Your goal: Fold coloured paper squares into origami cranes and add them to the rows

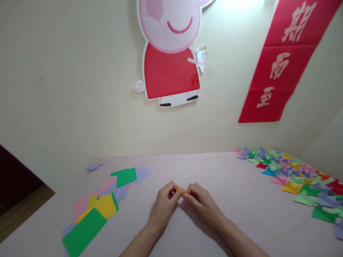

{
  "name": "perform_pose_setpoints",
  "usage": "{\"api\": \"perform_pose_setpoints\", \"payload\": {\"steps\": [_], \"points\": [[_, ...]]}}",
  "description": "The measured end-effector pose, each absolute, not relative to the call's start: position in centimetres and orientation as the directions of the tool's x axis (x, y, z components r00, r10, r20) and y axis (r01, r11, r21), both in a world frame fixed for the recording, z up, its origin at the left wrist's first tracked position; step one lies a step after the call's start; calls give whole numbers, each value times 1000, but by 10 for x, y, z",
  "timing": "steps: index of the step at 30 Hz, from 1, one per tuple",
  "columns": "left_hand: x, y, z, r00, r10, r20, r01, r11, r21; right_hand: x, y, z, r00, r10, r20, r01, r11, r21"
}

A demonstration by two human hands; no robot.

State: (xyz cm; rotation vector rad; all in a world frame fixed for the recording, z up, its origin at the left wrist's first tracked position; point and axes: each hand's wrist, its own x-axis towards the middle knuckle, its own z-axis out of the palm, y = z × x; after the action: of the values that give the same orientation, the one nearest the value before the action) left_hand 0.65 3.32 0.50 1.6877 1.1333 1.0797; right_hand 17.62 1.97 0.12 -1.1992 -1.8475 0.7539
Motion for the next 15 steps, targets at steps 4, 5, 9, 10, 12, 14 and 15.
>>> {"api": "perform_pose_setpoints", "payload": {"steps": [4,5,9,10,12,14,15], "points": [[10,33,4,185,967,177,179,-210,961,177,18,3,-229,924,306,483,381,-788],[10,32,5,178,969,169,162,-198,967,177,18,3,-225,924,309,490,381,-784],[10,33,5,154,974,164,125,-184,975,178,18,-1,-204,930,306,484,367,-794],[10,33,5,150,975,165,120,-184,976,178,19,-2,-201,932,301,478,361,-801],[8,35,4,144,975,169,109,-186,977,178,19,-2,-207,934,290,463,354,-812],[7,36,4,145,973,178,105,-194,975,178,19,-1,-223,928,297,441,368,-819],[6,36,4,149,972,184,107,-201,974,178,19,-1,-224,924,309,429,378,-821]]}}
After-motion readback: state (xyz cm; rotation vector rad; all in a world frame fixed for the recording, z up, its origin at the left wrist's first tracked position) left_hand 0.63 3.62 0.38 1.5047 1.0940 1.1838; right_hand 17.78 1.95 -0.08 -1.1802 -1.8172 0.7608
